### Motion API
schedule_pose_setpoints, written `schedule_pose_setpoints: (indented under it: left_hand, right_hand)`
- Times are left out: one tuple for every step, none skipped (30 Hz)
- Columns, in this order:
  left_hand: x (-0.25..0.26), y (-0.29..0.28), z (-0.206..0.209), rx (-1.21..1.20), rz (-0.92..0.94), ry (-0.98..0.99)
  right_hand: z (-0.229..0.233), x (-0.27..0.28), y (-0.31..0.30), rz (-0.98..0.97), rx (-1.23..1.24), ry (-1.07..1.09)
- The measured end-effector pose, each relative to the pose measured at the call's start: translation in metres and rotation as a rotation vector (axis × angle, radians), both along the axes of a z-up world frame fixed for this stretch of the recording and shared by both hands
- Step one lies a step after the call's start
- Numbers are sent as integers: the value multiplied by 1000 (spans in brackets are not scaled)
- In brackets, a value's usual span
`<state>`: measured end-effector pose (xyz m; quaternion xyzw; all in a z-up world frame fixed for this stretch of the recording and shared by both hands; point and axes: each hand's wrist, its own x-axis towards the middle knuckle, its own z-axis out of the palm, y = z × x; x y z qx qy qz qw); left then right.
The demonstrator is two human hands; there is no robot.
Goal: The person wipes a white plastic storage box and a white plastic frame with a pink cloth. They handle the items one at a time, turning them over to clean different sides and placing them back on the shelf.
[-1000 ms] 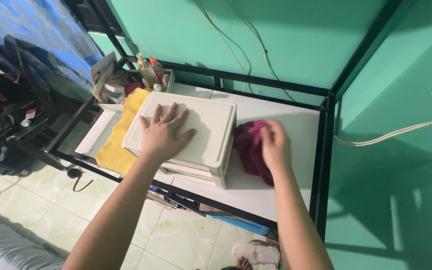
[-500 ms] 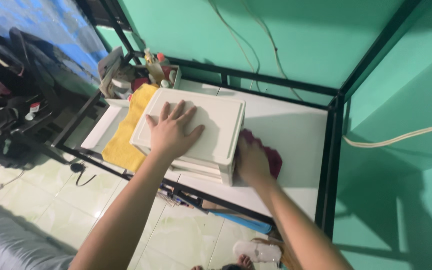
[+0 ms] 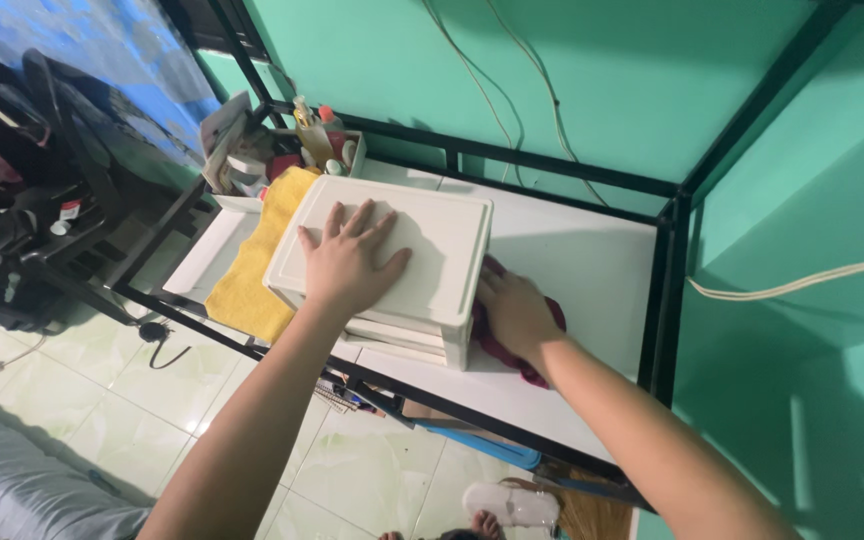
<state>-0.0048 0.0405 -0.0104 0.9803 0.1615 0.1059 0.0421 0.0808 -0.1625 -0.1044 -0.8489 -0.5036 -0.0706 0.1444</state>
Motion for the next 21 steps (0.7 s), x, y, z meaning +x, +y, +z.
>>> schedule_pose_setpoints:
  left_hand:
    - [-3, -2, 0, -8, 1, 14]
    - [-4, -2, 1, -11, 2, 17]
    - [-2, -1, 2, -14, 2, 19]
    - [-3, -1, 2, -5, -5, 15]
    - [-2, -1, 1, 4, -13, 11]
    - [-2, 0, 1, 15, -18, 3]
    - [-3, 0, 0, 15, -24, 12]
    - [-3, 0, 1, 17, -30, 15]
    - [-3, 1, 2, 19, -36, 19]
    - [-2, 0, 2, 15, -28, 22]
    - [-1, -1, 3, 12, -20, 25]
    - [-2, -2, 4, 10, -17, 35]
    - [-3, -2, 5, 2, 4, 37]
    - [-3, -4, 5, -11, 23, 35]
    - [-4, -4, 4, -23, 42, 34]
    - [-3, -4, 3, -37, 42, 9]
    - [-1, -3, 1, -50, 42, -17]
    - [-2, 0, -2, -64, 46, -38]
    - [-1, 7, -6, -132, 36, -58]
    - [3, 16, -10, -200, 23, -80]
    - [6, 26, -16, -268, 9, -102]
  right_hand:
    - [1, -6, -4, 35, 6, 97]
    - [1, -12, -7, 59, 41, 95]
    - [-2, -24, -11, 83, 77, 93]
    - [-5, -33, -13, 111, 111, 103]
    - [-6, -31, -15, 103, 77, 56]
    - [-5, -25, -17, 98, 44, 6]
    - [-3, -19, -16, 93, 10, -45]
    - [1, -8, -11, 33, -24, -62]
    - [7, 5, -5, -26, -58, -80]
    - [12, 13, -2, -86, -95, -97]
    - [14, 15, 2, -91, -55, -57]
    - [15, 13, 7, -101, -16, -10]
    - [15, 11, 11, -111, 24, 36]
    - [12, 6, 7, -108, 102, 114]
    - [4, -5, -1, -104, 181, 190]
    - [-4, -13, -8, -97, 261, 263]
    - [-13, -18, -13, -46, 347, 466]
    - [-24, -20, -17, 9, 431, 674]
    - [-32, -17, -19, 66, 513, 883]
    - [-37, -11, -20, -34, 664, 951]
    - [-39, -5, -21, -136, 815, 1016]
